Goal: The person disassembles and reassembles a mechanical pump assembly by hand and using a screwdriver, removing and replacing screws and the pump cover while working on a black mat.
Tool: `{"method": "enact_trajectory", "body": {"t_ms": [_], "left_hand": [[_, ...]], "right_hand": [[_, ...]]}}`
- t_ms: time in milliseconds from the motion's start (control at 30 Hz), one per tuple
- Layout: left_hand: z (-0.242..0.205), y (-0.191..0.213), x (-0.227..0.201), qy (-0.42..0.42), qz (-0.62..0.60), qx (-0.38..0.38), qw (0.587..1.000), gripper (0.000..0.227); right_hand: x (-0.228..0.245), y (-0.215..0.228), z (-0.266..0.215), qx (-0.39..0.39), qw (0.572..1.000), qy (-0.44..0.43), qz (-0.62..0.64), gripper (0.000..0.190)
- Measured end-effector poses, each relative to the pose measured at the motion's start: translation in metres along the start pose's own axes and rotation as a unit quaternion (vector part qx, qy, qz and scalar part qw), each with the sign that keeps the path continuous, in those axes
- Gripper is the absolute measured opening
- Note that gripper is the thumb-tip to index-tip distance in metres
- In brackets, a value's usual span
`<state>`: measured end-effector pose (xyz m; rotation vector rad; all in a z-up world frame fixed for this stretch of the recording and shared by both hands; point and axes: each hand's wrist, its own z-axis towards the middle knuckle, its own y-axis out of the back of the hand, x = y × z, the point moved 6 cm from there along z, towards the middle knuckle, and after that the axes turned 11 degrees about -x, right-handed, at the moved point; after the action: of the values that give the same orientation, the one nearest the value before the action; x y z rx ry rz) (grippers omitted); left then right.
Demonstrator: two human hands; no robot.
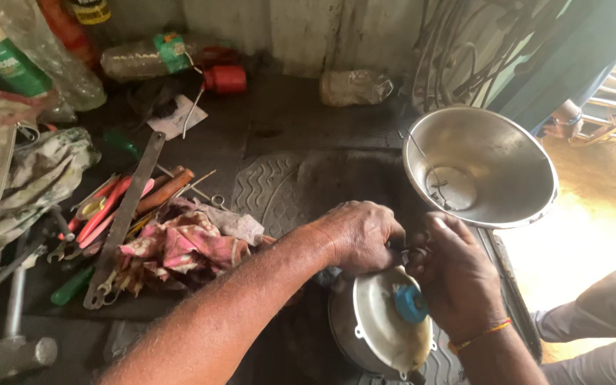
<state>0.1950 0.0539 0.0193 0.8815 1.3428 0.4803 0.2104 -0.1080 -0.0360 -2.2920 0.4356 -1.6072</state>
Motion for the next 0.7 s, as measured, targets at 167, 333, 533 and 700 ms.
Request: {"method": "enact_trajectory", "body": {"t_ms": [167,333,533,700], "left_hand": [[-0.002,-0.003,0.005,0.004,0.003,-0.007,1.0,0.029],[-0.001,-0.004,0.006,-0.026,0.008,-0.032,0.999,0.029],[0.001,-0.008,0.01,0.021,0.001,0.002,1.0,0.031],[0.003,-0.008,0.01,0.01,-0.005,-0.018,1.0,0.033]], "right_hand": [[0.03,-0.03,-0.034,0.086,0.851,0.309,-0.415,0.014],[-0.014,0.012,-0.012,-0.144,0.989,-0.033,-0.01,0.027],[0.009,0.006,0.001,0.082,0.938,0.17,-0.292,0.034],[0.013,-0.015,-0.028,0.028,0.967,0.188,-0.167,0.024]]}}
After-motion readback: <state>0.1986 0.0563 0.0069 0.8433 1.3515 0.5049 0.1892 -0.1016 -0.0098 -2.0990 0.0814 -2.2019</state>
